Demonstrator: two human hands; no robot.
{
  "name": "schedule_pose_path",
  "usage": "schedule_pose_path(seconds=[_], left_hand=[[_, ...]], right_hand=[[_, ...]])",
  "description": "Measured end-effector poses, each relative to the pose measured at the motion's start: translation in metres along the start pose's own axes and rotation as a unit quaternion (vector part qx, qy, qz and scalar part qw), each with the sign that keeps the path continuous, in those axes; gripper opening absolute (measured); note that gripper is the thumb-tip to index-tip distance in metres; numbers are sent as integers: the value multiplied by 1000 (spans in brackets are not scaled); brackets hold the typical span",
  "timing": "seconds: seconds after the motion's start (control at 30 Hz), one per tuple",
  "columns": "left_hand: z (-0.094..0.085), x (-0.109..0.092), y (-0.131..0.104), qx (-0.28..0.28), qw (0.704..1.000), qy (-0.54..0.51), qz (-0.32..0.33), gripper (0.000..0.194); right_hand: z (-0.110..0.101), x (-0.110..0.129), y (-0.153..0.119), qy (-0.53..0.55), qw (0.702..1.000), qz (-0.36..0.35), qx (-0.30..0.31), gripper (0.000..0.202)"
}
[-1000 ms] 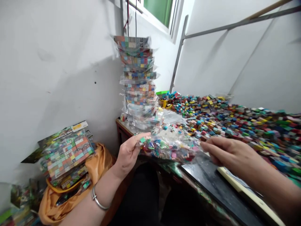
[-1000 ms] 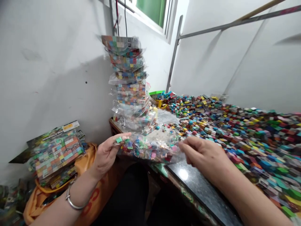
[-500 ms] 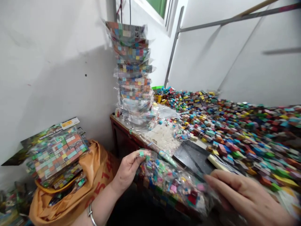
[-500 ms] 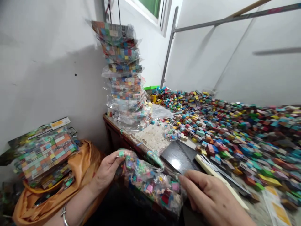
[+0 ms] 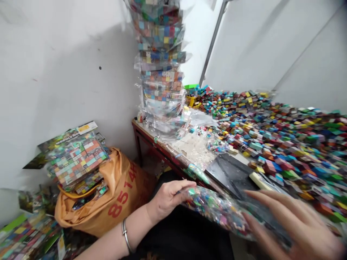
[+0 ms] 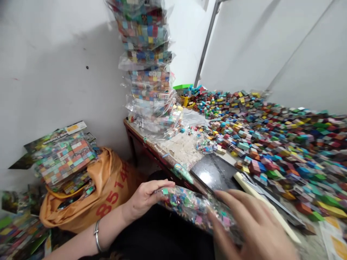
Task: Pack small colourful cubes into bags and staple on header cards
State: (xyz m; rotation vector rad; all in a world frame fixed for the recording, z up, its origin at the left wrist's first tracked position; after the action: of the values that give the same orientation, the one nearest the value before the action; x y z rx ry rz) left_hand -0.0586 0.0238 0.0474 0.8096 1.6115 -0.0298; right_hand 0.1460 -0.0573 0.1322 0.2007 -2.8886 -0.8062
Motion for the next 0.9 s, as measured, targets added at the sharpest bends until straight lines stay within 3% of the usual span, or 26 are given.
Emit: schedule_pose_path(seconds=[0.1, 0.2, 0.37, 0.53, 0.73, 0.9], left_hand=[[2, 4, -3, -1, 1000, -2, 4, 34], [1, 8, -6, 1, 1000, -7, 0, 43], [-3, 10, -10, -1, 1000, -4, 10, 51], [-4, 9, -10, 2, 999, 1, 47, 43], [-7, 9, -14, 2, 999, 6, 46, 39], [-5, 7, -15, 6, 997, -11, 72, 32]], right_hand=[[-1, 54, 12, 32, 992, -119, 13, 32], [16, 83, 16, 40, 987, -144, 59, 28], [44, 89, 10, 28, 986, -160, 38, 27], [63, 94, 0, -17, 980, -197, 14, 31], [77, 98, 6, 35, 980, -136, 142, 25], [77, 107, 16, 6, 979, -110, 173, 23]])
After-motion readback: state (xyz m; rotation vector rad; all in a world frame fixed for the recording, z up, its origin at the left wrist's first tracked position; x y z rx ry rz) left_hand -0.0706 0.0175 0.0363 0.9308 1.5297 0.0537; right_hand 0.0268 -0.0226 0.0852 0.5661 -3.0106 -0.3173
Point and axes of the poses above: each hand's wrist, its own y-axis towards the middle knuckle, its own z-axis out of the palm, x = y × z, the point moved 5 cm from there along y, towards the middle knuckle, and after that the axes turned 9 degrees about z, right-handed, at the moved point
